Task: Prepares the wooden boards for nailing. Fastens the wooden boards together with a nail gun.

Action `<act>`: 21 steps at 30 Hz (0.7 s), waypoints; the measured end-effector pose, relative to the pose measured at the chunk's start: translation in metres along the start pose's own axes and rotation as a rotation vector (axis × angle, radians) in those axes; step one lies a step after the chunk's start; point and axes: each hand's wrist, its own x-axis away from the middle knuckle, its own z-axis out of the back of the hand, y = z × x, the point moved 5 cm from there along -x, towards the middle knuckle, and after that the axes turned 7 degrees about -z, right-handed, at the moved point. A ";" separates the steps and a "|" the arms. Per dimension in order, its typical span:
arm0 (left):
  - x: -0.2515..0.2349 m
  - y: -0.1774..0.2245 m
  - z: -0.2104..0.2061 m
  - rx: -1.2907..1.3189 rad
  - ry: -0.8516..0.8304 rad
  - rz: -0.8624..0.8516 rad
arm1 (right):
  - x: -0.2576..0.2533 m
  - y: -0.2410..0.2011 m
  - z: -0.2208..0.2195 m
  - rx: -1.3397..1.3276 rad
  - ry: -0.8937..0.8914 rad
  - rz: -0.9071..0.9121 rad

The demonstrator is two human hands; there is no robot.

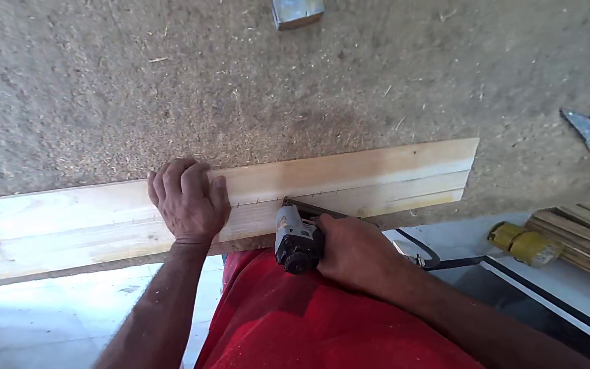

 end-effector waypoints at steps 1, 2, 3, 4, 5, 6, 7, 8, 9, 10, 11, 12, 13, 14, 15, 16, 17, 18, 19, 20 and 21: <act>0.001 -0.002 0.000 -0.010 0.001 0.002 | 0.000 0.007 -0.002 -0.011 0.017 0.007; 0.001 -0.002 0.000 -0.018 0.001 0.007 | -0.001 0.014 -0.003 -0.023 0.033 0.013; 0.001 -0.002 -0.001 -0.021 0.006 0.010 | -0.002 0.020 -0.003 -0.031 0.029 0.012; 0.001 -0.002 -0.001 -0.023 0.010 0.012 | -0.002 0.025 -0.002 -0.032 0.009 0.005; 0.001 -0.002 -0.002 -0.024 0.012 0.016 | -0.001 0.029 -0.002 -0.027 -0.009 -0.004; 0.002 -0.002 -0.002 -0.027 0.015 0.020 | -0.001 0.034 -0.001 -0.025 -0.011 -0.005; 0.002 -0.002 -0.002 -0.031 0.017 0.023 | -0.001 0.038 -0.001 -0.029 0.001 -0.001; 0.001 -0.001 -0.002 -0.034 0.019 0.025 | -0.002 0.043 -0.001 -0.045 0.015 0.002; 0.001 -0.001 -0.003 -0.038 0.022 0.029 | -0.002 0.048 -0.002 -0.055 0.027 -0.002; 0.001 -0.001 -0.003 -0.041 0.025 0.032 | -0.003 0.050 -0.002 -0.062 0.030 -0.009; 0.001 -0.002 -0.002 -0.043 0.020 0.036 | -0.003 0.050 -0.002 -0.074 0.027 -0.016; 0.001 -0.002 -0.001 -0.045 0.009 0.036 | -0.002 0.047 0.000 -0.099 0.015 -0.021; 0.001 -0.002 0.001 -0.046 -0.014 0.038 | 0.000 0.044 0.002 -0.130 0.008 -0.016; 0.001 0.000 0.002 -0.036 -0.031 0.037 | 0.004 0.041 0.004 -0.154 -0.001 0.000; 0.000 0.002 0.002 -0.012 -0.048 0.037 | 0.010 0.038 0.006 -0.170 -0.020 0.020; -0.001 0.003 0.003 0.034 -0.050 0.033 | 0.014 0.034 0.008 -0.181 -0.042 0.042; -0.001 0.002 0.004 0.101 -0.039 0.024 | 0.017 0.029 0.009 -0.184 -0.058 0.071; 0.000 -0.002 0.006 0.188 -0.012 0.002 | 0.020 0.022 0.008 -0.173 -0.069 0.096; 0.003 -0.008 0.009 0.278 0.012 -0.021 | 0.024 0.015 0.004 -0.158 -0.072 0.108; 0.006 -0.013 0.018 0.353 0.024 -0.042 | 0.030 0.006 -0.001 -0.151 -0.071 0.105; 0.009 -0.023 0.030 0.392 0.052 -0.048 | 0.034 -0.005 -0.006 -0.141 -0.059 0.097</act>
